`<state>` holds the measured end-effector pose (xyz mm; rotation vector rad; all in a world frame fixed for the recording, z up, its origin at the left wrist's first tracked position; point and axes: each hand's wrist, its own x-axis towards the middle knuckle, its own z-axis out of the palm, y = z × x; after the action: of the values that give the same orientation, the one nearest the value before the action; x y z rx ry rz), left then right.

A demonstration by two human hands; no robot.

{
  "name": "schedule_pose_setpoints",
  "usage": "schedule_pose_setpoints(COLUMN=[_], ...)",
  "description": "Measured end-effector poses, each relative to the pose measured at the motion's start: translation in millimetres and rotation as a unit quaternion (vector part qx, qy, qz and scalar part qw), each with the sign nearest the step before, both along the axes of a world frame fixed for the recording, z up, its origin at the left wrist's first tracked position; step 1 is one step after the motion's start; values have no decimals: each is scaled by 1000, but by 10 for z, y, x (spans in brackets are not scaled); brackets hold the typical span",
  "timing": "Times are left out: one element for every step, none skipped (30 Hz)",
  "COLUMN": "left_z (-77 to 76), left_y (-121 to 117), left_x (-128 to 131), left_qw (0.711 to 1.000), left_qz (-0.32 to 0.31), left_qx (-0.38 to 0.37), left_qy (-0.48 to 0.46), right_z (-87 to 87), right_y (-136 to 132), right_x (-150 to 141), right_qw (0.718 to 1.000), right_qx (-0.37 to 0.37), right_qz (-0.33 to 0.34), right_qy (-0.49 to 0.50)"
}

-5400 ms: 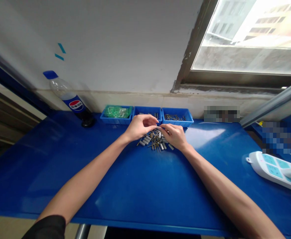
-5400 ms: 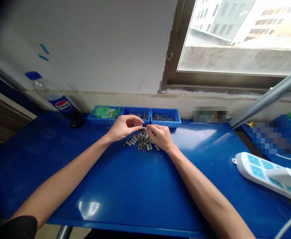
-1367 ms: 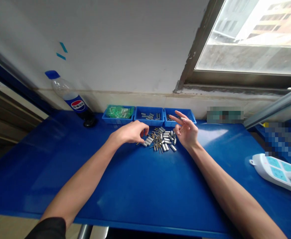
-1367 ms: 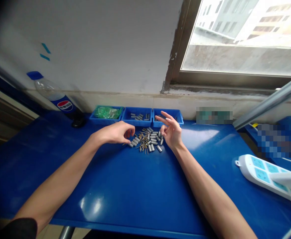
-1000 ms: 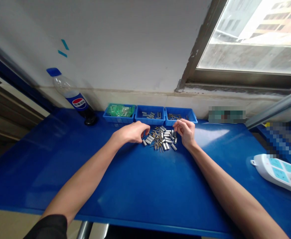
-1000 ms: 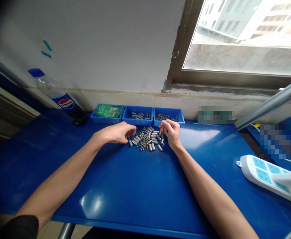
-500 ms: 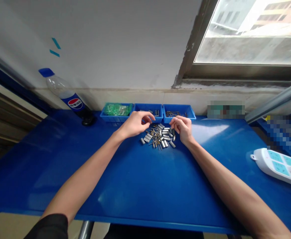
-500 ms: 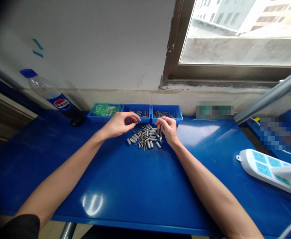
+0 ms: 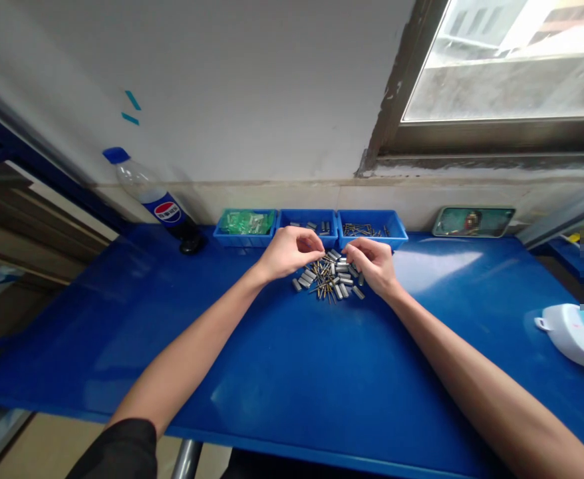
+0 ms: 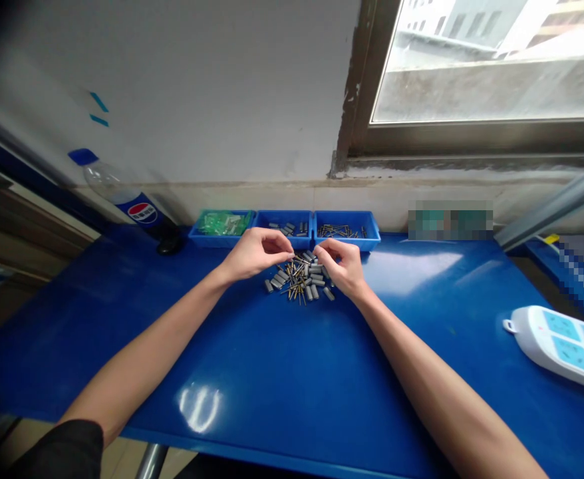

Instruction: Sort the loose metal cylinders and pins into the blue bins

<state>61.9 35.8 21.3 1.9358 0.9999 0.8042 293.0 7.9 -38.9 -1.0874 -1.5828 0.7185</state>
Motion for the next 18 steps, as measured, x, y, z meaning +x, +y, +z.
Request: schedule_pose_setpoints(left_z=[-3,-8,-14,-20,-27,-34,-42,-50,-57,-64,-69,-71,-71,-66,-58,-47,-33,-19], left_y=[2,5,8,10,12,13,14,16,17,20,23,28,34,40,47,56,64,74], left_x=[-4,-9,-14,-18,-21,-23,-23,-22,-20,-19,-18,-18,-21,-26,-34,-46,-62,-81], left_qw=[1000,1000,1000,1000,1000,1000,999,999,999,999,999,999,1000,999,999,999,997,995], left_qz=[7,13,16,17,14,8,2,-3,-8,-12,-16,-19,-21,-21,-21,-20,-19,-18], left_qx=[0,0,1,0,-1,-2,-3,-4,-3,0,4,9,15,23,32,42,53,65], left_qy=[-3,-6,-9,-14,-20,-26,-32,-36,-38,-37,-33,-26,-17,-5,9,27,48,74], right_z=[16,35,54,71,83,90,89,82,69,51,31,12,-6,-21,-32,-39,-43,-45], right_y=[-11,-21,-29,-35,-39,-40,-38,-34,-26,-17,-7,2,10,16,18,16,12,6], right_x=[-8,-18,-28,-41,-53,-66,-78,-89,-98,-106,-111,-115,-118,-120,-121,-122,-122,-122], right_qw=[999,997,993,988,983,978,973,969,965,963,961,960,959,958,958,957,956,956], right_qx=[24,51,80,106,129,148,163,176,187,194,199,201,202,202,201,200,201,202], right_qz=[-8,-14,-18,-16,-11,-2,9,20,28,34,36,35,32,27,21,13,0,-19], right_qy=[-32,-63,-90,-113,-132,-148,-161,-171,-179,-185,-189,-193,-196,-201,-206,-211,-214,-213])
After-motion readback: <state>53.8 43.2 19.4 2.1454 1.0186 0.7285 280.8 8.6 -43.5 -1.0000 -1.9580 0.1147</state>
